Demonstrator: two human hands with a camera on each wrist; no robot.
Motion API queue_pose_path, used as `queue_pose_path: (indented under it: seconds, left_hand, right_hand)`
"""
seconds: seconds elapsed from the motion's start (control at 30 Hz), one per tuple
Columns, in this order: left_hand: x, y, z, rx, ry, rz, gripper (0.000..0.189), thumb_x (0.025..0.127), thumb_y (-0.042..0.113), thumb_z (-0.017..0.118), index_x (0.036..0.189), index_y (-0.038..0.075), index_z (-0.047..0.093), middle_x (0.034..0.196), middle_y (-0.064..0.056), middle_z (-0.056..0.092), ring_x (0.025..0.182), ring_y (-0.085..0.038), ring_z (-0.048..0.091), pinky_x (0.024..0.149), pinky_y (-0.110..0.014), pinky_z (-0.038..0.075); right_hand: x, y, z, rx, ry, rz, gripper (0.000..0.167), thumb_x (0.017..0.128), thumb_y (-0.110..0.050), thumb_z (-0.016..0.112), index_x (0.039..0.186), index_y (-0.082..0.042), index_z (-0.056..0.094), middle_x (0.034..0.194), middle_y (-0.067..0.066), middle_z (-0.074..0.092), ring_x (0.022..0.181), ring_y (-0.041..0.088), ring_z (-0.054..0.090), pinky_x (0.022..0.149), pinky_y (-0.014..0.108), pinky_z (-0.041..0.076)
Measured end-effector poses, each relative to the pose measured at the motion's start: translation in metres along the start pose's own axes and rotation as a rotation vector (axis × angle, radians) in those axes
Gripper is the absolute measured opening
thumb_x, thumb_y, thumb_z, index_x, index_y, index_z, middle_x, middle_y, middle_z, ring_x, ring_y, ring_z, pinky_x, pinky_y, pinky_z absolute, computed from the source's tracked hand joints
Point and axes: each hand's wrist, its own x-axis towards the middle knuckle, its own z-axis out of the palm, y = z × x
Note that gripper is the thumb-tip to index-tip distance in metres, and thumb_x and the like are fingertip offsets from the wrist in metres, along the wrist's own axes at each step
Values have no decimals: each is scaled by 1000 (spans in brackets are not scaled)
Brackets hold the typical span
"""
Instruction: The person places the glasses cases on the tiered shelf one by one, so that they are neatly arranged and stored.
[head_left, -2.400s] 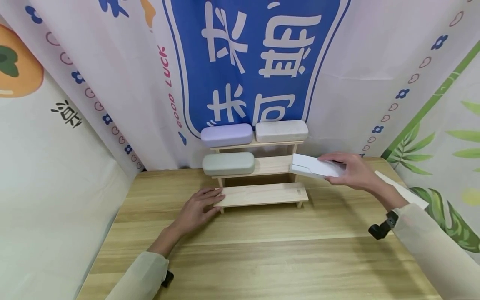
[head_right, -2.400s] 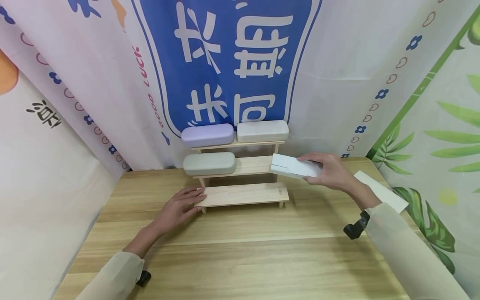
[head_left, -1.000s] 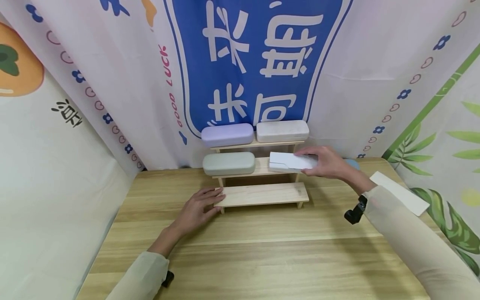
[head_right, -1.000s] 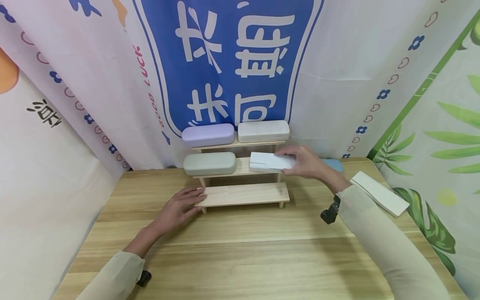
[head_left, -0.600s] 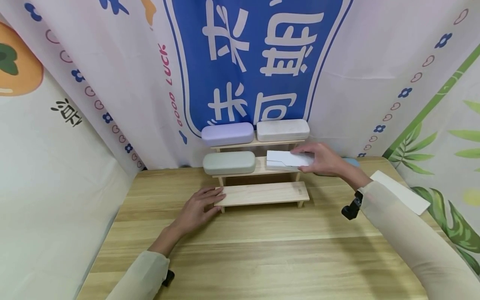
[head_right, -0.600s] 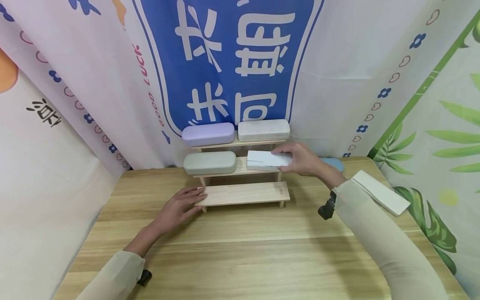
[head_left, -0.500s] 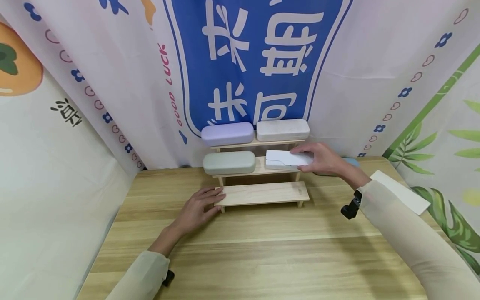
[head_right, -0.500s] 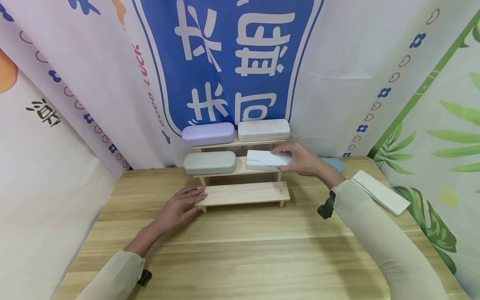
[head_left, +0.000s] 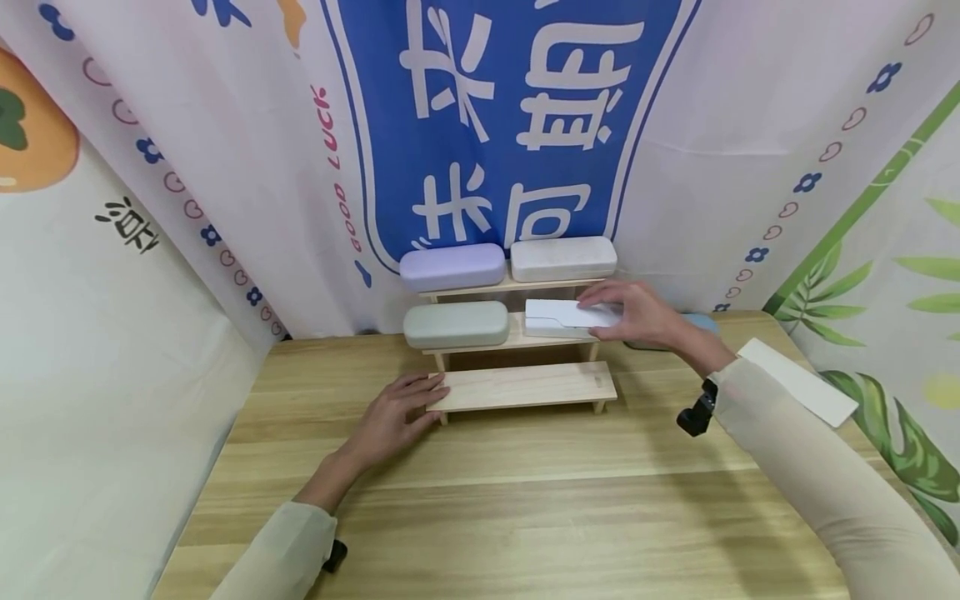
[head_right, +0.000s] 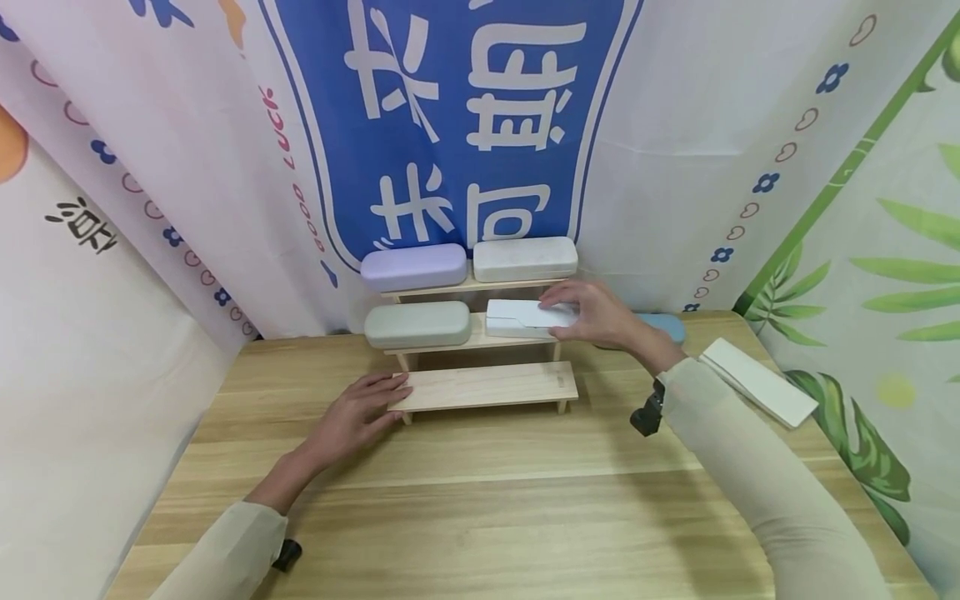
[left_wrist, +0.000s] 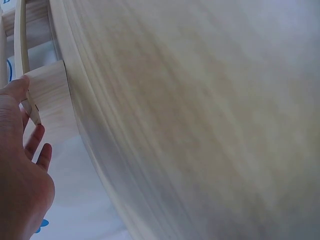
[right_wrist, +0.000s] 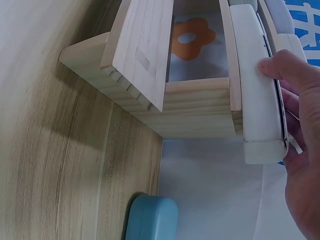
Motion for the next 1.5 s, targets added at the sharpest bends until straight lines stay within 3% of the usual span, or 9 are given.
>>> queue_pose_path:
  seconds: [0.17,0.3,0.5,0.8,1.23,1.5]
  left_hand:
    - [-1,-2,1,-5,-17,-15,45,96,18,80,140,12,70,153,-7,60,140,-36,56,117,-58,44]
    - [-1,-1,1,-1,-9,-10,45,96,18,80,140,11,70,152,-8,61,139,-36,57,116,-58,45]
    - [0,0,1,-1,12,14,46,94,15,82,138,9,71,150,-10,62,137,-38,58,114,-60,46]
    - [1,-2,1,-2,-18,-16,45,97,17,80,140,12,70,153,-7,60,140,-37,56,118,-58,44]
    - [1,-1,0,-6,-9,-4,45,96,16,81,140,11,70,152,-8,61,139,-38,57,117,-59,44]
    - [0,0,0,-3,7,12,45,94,15,82,138,10,72,151,-9,62,137,-37,58,115,-60,45]
  right_hand:
    - [2,-3,1,-28,-3,-25,35,78,-6,90,112,-3,82,123,16,77,118,39,70,97,43,58]
    - [3,-3,3,-42,-4,-42,35,79,-6,90,112,-2,81,123,16,77,120,41,69,103,59,54]
    - [5,-4,4,-45,-3,-41,35,80,-6,89,114,-4,81,125,14,76,121,40,69,103,60,54]
    - [10,-4,8,-55,13,-79,33,80,-7,88,112,-4,82,122,13,78,118,39,70,102,59,53]
    - [13,-8,10,-23,-1,-58,33,81,-6,87,114,-2,81,125,15,76,123,42,67,108,61,50]
    - [14,-10,11,-46,15,-131,35,80,-3,88,113,3,79,123,18,76,118,43,70,106,61,52]
